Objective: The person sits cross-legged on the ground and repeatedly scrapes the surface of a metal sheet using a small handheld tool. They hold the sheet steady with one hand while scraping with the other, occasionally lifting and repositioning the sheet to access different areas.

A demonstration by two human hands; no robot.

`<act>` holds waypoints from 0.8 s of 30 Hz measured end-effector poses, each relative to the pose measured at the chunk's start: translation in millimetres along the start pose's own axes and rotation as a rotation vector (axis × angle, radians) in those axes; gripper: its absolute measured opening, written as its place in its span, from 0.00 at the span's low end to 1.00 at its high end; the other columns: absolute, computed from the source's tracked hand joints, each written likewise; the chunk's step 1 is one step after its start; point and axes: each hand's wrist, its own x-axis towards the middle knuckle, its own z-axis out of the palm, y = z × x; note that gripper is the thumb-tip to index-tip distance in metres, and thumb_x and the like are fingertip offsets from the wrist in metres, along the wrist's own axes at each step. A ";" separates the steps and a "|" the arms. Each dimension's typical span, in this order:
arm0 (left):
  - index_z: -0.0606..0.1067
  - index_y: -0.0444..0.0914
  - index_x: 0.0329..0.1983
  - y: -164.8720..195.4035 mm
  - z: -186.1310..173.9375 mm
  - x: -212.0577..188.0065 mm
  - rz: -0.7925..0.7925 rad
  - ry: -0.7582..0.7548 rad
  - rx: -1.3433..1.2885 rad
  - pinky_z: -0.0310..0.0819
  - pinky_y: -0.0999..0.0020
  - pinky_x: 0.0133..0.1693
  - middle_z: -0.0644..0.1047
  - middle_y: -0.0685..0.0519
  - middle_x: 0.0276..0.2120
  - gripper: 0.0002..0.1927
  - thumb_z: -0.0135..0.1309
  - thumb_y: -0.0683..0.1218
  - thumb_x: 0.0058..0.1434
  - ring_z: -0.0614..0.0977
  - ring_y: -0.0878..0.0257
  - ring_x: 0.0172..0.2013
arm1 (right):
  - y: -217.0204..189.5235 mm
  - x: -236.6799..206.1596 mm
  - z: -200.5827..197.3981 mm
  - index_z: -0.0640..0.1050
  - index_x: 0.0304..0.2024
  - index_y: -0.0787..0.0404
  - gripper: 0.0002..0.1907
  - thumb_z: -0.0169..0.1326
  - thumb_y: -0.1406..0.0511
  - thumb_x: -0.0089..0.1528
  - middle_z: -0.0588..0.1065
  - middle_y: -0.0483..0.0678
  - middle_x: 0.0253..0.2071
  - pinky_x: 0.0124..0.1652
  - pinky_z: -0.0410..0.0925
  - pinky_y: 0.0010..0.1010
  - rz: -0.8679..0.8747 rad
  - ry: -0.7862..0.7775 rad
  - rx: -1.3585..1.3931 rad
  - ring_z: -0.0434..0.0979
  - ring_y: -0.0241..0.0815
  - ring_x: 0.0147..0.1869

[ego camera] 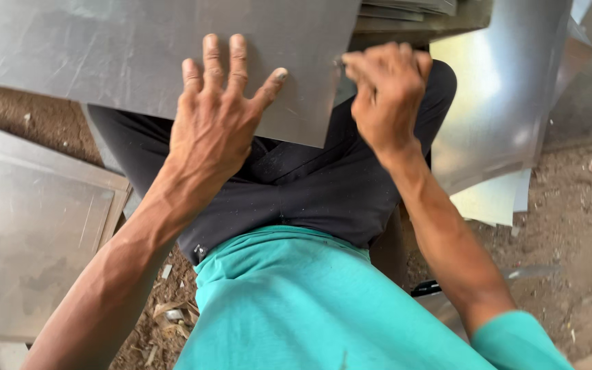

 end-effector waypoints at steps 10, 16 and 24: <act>0.66 0.53 0.74 -8.0 -9.1 1.1 0.040 -0.053 0.020 0.65 0.33 0.59 0.60 0.30 0.70 0.38 0.54 0.39 0.60 0.63 0.28 0.66 | -8.1 36.2 -2.1 0.80 0.45 0.62 0.10 0.50 0.72 0.64 0.76 0.54 0.44 0.56 0.61 0.51 -0.016 0.094 -0.070 0.73 0.54 0.50; 0.62 0.56 0.75 -17.3 3.1 -16.8 0.108 -0.059 0.137 0.64 0.35 0.62 0.57 0.34 0.71 0.38 0.51 0.38 0.62 0.62 0.31 0.67 | -58.9 -77.0 -17.0 0.78 0.39 0.60 0.03 0.55 0.72 0.64 0.77 0.52 0.38 0.47 0.69 0.42 -0.238 -0.136 0.163 0.75 0.47 0.44; 0.57 0.65 0.73 -67.8 -111.4 -38.6 0.059 -0.663 0.317 0.47 0.44 0.72 0.51 0.56 0.77 0.47 0.63 0.58 0.50 0.54 0.54 0.75 | 33.3 -75.2 -36.6 0.75 0.50 0.64 0.15 0.46 0.61 0.68 0.78 0.45 0.33 0.27 0.67 0.24 0.888 0.098 0.867 0.75 0.32 0.29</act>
